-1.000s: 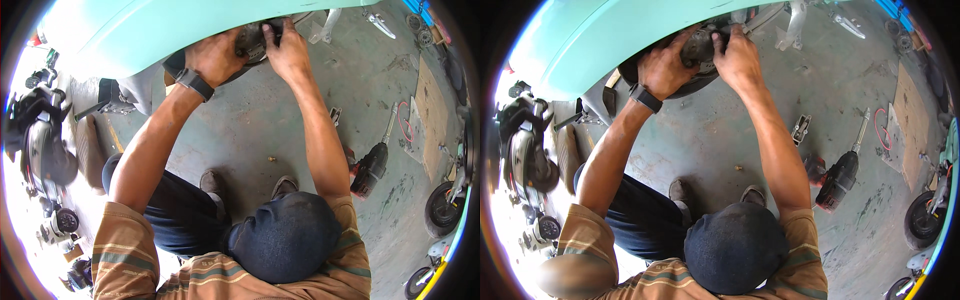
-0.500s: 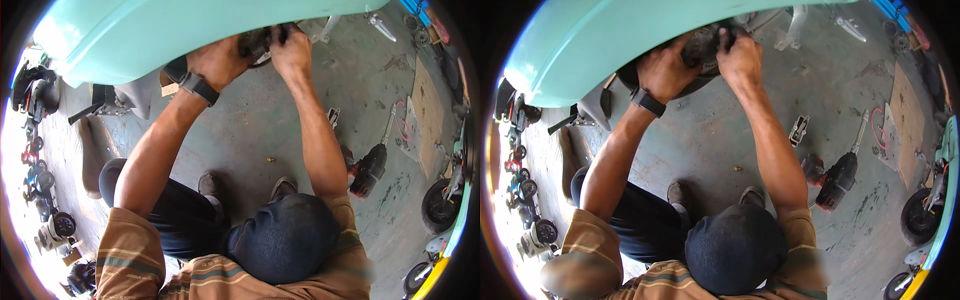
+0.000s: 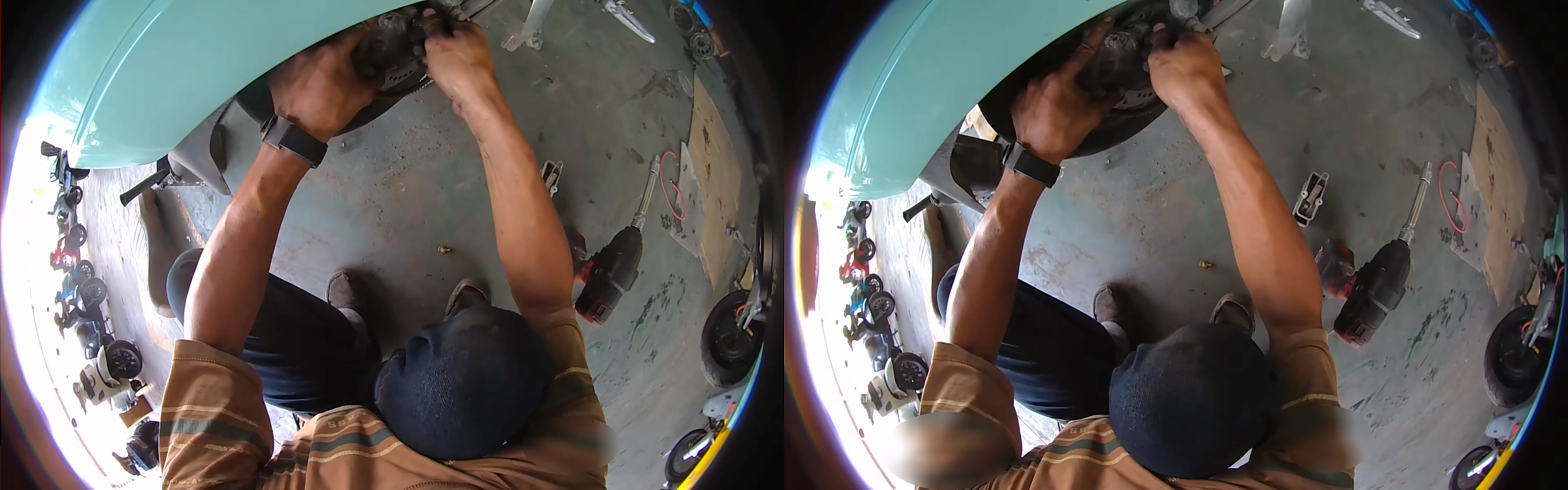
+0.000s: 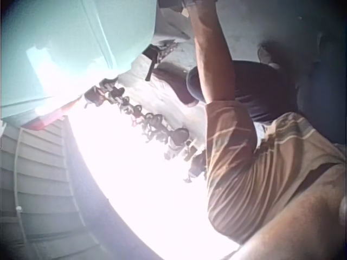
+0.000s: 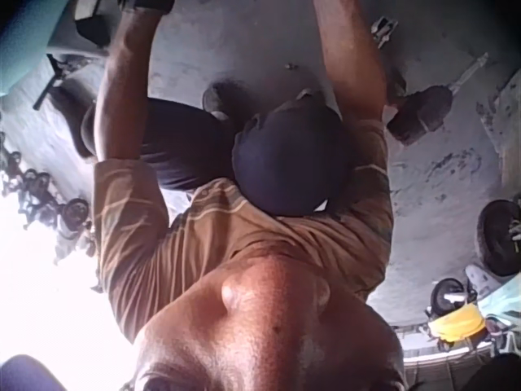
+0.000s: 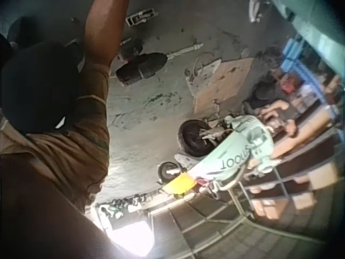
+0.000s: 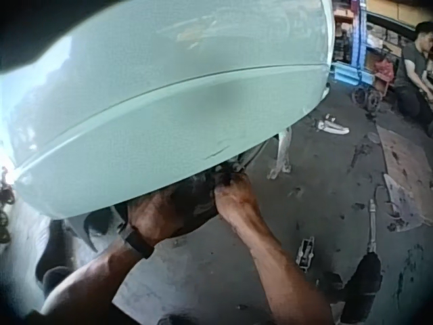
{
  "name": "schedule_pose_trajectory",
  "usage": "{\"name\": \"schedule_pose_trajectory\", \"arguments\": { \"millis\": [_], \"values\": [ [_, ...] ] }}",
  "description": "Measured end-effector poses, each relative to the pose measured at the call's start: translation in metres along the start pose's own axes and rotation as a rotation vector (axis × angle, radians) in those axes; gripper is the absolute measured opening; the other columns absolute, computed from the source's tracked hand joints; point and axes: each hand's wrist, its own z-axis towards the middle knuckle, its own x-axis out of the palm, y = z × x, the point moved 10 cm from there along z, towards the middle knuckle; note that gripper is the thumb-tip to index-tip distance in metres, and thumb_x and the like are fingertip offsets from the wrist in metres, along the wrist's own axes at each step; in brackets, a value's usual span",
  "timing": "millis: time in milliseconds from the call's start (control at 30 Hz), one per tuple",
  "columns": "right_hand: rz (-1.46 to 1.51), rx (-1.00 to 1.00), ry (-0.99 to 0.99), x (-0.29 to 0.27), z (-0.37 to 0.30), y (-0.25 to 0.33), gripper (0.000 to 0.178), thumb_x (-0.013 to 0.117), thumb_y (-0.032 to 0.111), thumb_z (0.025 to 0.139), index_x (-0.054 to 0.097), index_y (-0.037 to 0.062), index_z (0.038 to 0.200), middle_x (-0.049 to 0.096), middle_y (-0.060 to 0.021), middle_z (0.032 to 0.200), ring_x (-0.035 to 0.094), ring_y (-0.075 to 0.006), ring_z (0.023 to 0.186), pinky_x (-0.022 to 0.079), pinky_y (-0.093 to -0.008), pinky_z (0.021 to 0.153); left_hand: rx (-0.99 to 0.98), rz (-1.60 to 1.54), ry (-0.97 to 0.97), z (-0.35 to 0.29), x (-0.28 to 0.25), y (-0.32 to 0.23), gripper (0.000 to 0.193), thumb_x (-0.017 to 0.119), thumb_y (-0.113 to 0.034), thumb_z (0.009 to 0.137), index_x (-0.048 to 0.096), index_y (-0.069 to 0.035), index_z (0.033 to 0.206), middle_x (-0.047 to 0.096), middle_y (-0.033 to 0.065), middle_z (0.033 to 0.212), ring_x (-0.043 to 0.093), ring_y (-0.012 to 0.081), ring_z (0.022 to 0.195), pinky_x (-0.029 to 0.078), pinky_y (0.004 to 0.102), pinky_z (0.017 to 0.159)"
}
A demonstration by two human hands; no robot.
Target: The person removes a brake caliper from a scooter wheel and uses a screwdriver to pry out the old brake pads. They then place new brake pads into the caliper, mount the caliper back onto the wheel hub, and tighten the mounting bolts using a power drill.
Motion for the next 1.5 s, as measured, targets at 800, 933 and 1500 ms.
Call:
{"name": "schedule_pose_trajectory", "arguments": {
  "millis": [800,933,1500],
  "values": [
    [0.405,0.368,0.201,0.017,-0.016,-0.018,0.035,0.047,0.034,0.102,0.063,0.0045,0.109,0.06,-0.0055,0.081,0.051,-0.0122,0.064,0.042,-0.0314,0.052,-0.154,0.106,0.068,-0.011,0.007,0.003,0.079,0.079,-0.041,0.075,0.043,-0.045,0.145,0.074,0.0103,0.088,0.072,0.0347,0.078,0.059,0.0471,0.066],
    [0.742,0.56,0.285,0.037,-0.017,-0.031,0.032,0.046,0.03,0.103,0.061,0.004,0.115,0.063,-0.0058,0.089,0.055,-0.0127,0.069,0.044,-0.0297,0.056,-0.235,0.158,0.145,-0.002,-0.001,-0.004,0.076,0.077,-0.045,0.076,0.044,-0.045,0.144,0.074,0.0133,0.093,0.071,0.0375,0.083,0.059,0.0493,0.07],
    [-0.394,-0.427,-0.151,-0.02,-0.034,0.046,0.025,0.06,0.019,0.095,0.053,-0.0041,0.102,0.066,-0.0262,0.087,0.066,-0.0463,0.08,0.055,-0.0508,0.07,-0.172,0.05,0.058,-0.012,0.003,0.004,0.067,0.077,-0.047,0.074,0.054,-0.039,0.137,0.074,0.0107,0.09,0.072,0.0345,0.077,0.059,0.0468,0.067]
  ]
}}
